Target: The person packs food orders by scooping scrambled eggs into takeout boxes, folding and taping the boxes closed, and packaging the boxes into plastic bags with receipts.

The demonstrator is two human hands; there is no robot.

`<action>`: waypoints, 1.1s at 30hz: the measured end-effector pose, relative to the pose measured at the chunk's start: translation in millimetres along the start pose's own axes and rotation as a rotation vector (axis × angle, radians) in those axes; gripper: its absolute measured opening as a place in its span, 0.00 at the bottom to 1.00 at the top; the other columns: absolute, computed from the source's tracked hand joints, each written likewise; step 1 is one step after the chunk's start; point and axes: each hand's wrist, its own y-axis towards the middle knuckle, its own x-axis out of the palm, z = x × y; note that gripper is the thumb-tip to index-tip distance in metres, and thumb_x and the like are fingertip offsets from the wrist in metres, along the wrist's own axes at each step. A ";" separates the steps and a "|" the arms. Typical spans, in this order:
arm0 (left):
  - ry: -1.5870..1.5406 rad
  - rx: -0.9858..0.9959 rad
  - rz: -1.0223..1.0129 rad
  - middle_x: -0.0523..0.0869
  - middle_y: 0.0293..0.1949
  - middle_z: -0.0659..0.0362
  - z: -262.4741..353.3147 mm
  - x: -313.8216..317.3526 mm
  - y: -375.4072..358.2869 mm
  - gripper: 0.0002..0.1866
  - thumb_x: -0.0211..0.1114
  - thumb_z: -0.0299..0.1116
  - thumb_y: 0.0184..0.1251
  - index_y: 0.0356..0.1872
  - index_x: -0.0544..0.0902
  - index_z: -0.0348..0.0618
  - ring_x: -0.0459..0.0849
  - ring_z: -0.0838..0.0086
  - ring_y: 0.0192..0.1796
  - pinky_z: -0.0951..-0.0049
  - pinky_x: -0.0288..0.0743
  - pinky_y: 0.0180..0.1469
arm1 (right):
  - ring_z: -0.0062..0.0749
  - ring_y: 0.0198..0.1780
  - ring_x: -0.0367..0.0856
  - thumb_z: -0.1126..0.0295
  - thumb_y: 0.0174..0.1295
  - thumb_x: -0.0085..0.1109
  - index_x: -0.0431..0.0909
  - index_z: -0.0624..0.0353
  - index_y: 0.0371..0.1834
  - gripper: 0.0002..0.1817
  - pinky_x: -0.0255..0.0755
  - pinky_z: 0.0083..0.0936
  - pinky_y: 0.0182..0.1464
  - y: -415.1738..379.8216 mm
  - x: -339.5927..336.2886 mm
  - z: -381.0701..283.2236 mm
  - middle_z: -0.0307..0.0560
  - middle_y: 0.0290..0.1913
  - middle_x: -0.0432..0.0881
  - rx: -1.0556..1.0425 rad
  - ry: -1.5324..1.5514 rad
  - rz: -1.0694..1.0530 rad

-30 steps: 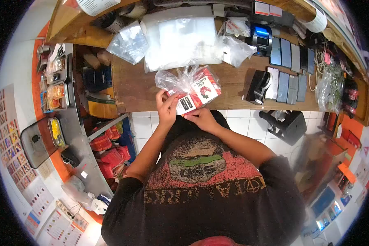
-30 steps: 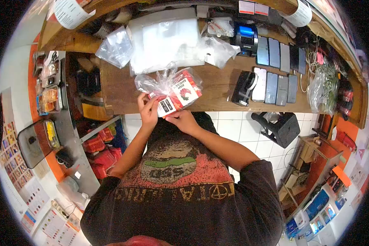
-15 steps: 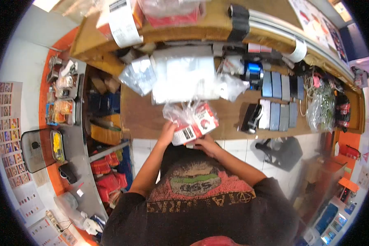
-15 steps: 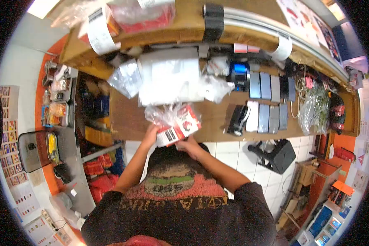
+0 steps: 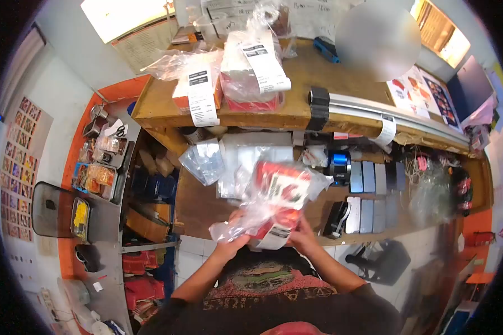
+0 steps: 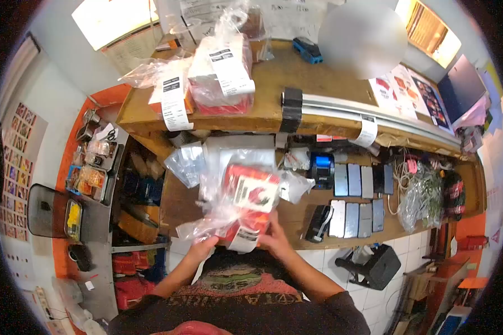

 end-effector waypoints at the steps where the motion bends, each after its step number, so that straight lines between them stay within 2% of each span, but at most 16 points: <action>1: 0.085 0.140 -0.105 0.73 0.67 0.51 27.7 15.7 23.7 0.36 0.70 0.36 0.62 0.69 0.68 0.33 0.70 0.64 0.69 0.62 0.60 0.72 | 0.37 0.65 0.75 0.80 0.55 0.64 0.62 0.57 0.71 0.38 0.71 0.39 0.66 8.8 3.2 -31.5 0.47 0.65 0.74 0.027 0.048 0.017; 4: 0.406 0.503 -0.328 0.61 0.77 0.48 125.9 70.3 91.8 0.49 0.74 0.40 0.57 0.76 0.57 0.34 0.63 0.60 0.75 0.60 0.52 0.76 | 0.40 0.63 0.77 0.57 0.62 0.56 0.66 0.60 0.69 0.33 0.73 0.40 0.66 45.8 33.7 -120.9 0.47 0.64 0.76 -0.223 0.249 0.181; 6: 0.676 0.584 -0.320 0.54 0.79 0.47 147.2 86.4 122.6 0.52 0.73 0.39 0.57 0.78 0.51 0.34 0.60 0.59 0.77 0.61 0.50 0.77 | 0.39 0.56 0.83 0.58 0.62 0.51 0.73 0.65 0.63 0.29 0.77 0.38 0.61 60.0 68.7 -197.7 0.48 0.57 0.82 -0.379 0.217 0.125; 8: 0.474 0.561 -0.240 0.54 0.80 0.50 166.1 111.1 139.5 0.46 0.68 0.34 0.63 0.79 0.51 0.37 0.59 0.62 0.78 0.62 0.51 0.77 | 0.38 0.53 0.84 0.51 0.65 0.50 0.78 0.62 0.57 0.27 0.78 0.39 0.60 88.9 40.4 -239.5 0.47 0.53 0.84 -0.338 0.204 0.025; 9: 0.385 0.576 -0.186 0.54 0.80 0.51 173.4 118.7 141.3 0.44 0.66 0.31 0.64 0.79 0.52 0.38 0.59 0.63 0.78 0.61 0.52 0.77 | 0.34 0.54 0.82 0.47 0.67 0.50 0.77 0.60 0.56 0.28 0.77 0.35 0.58 98.9 64.2 -264.1 0.45 0.53 0.83 -0.320 0.169 0.111; 12: 0.373 0.602 -0.114 0.65 0.75 0.52 151.6 110.5 129.4 0.39 0.64 0.27 0.66 0.77 0.57 0.40 0.66 0.64 0.75 0.61 0.56 0.76 | 0.34 0.53 0.82 0.44 0.66 0.51 0.77 0.58 0.57 0.30 0.77 0.36 0.56 150.8 53.4 -304.0 0.44 0.52 0.84 -0.317 0.088 0.090; 14: 0.381 0.564 -0.101 0.69 0.73 0.52 121.4 92.1 114.5 0.38 0.64 0.27 0.66 0.76 0.59 0.40 0.68 0.64 0.74 0.62 0.57 0.75 | 0.35 0.53 0.82 0.42 0.66 0.51 0.76 0.57 0.61 0.32 0.76 0.37 0.54 176.0 46.5 -320.1 0.43 0.53 0.83 -0.121 -0.095 0.126; 16: 0.354 0.338 -0.090 0.78 0.65 0.53 85.3 69.2 94.7 0.33 0.64 0.28 0.66 0.72 0.65 0.40 0.74 0.66 0.68 0.64 0.63 0.71 | 0.35 0.52 0.82 0.41 0.66 0.52 0.76 0.56 0.62 0.33 0.76 0.38 0.52 194.2 45.8 -331.9 0.43 0.54 0.83 -0.068 -0.230 0.186; 17: 0.348 0.309 -0.091 0.78 0.65 0.53 65.5 53.0 85.7 0.33 0.64 0.28 0.66 0.72 0.65 0.40 0.74 0.66 0.68 0.64 0.63 0.71 | 0.35 0.52 0.81 0.40 0.66 0.52 0.75 0.55 0.64 0.34 0.76 0.38 0.50 199.6 42.8 -331.3 0.44 0.55 0.82 -0.018 -0.353 0.271; 21: 0.368 -0.049 0.123 0.84 0.57 0.55 14.5 -1.3 27.0 0.25 0.63 0.26 0.69 0.66 0.72 0.39 0.80 0.71 0.59 0.69 0.72 0.62 | 0.34 0.50 0.82 0.39 0.67 0.52 0.77 0.54 0.62 0.32 0.76 0.34 0.50 204.2 27.9 -331.2 0.43 0.56 0.81 -0.076 -0.555 0.131; 22: 0.299 -0.058 0.174 0.84 0.56 0.55 -5.9 -14.3 9.3 0.23 0.62 0.26 0.70 0.65 0.73 0.38 0.81 0.72 0.57 0.71 0.73 0.60 | 0.34 0.46 0.83 0.41 0.67 0.55 0.78 0.57 0.61 0.32 0.76 0.30 0.46 195.0 17.0 -321.6 0.45 0.57 0.81 -0.146 -0.539 0.269; 24: 0.237 -0.067 0.277 0.85 0.54 0.55 -27.8 -36.7 -8.2 0.20 0.61 0.25 0.72 0.63 0.75 0.38 0.81 0.75 0.53 0.75 0.74 0.57 | 0.29 0.40 0.82 0.53 0.68 0.59 0.80 0.63 0.57 0.25 0.74 0.23 0.41 183.9 1.0 -297.8 0.46 0.51 0.84 -0.448 -0.458 0.448; 26: 0.234 -0.112 0.317 0.85 0.54 0.55 -36.9 -51.0 -29.0 0.18 0.60 0.24 0.72 0.62 0.75 0.37 0.81 0.76 0.51 0.76 0.73 0.56 | 0.17 0.30 0.68 0.69 0.66 0.58 0.78 0.61 0.35 0.06 0.63 0.20 0.34 166.2 -29.3 -239.3 0.36 0.30 0.76 -0.886 -0.375 0.766; 28: 0.190 -0.110 0.443 0.85 0.52 0.55 -47.8 -63.8 -37.8 0.17 0.59 0.24 0.73 0.61 0.76 0.37 0.81 0.77 0.51 0.76 0.73 0.56 | 0.18 0.31 0.65 0.76 0.65 0.53 0.73 0.60 0.27 0.07 0.63 0.21 0.35 157.0 -68.2 -160.6 0.35 0.27 0.71 -1.097 -0.528 0.907; 31: 0.209 -0.122 0.467 0.86 0.51 0.55 -35.0 -68.4 -40.3 0.17 0.60 0.24 0.73 0.61 0.76 0.38 0.81 0.77 0.50 0.76 0.72 0.57 | 0.31 0.36 0.75 0.76 0.59 0.57 0.79 0.62 0.29 0.03 0.71 0.25 0.41 166.9 -146.5 -80.7 0.45 0.33 0.77 -0.614 -0.916 0.877; 33: 0.226 -0.095 0.460 0.86 0.51 0.55 -21.8 -68.6 -39.2 0.16 0.59 0.25 0.73 0.60 0.77 0.37 0.81 0.77 0.51 0.75 0.72 0.57 | 0.43 0.43 0.78 0.73 0.55 0.62 0.82 0.60 0.30 0.03 0.74 0.33 0.47 188.2 -194.2 -67.0 0.50 0.39 0.79 -0.699 -1.167 0.822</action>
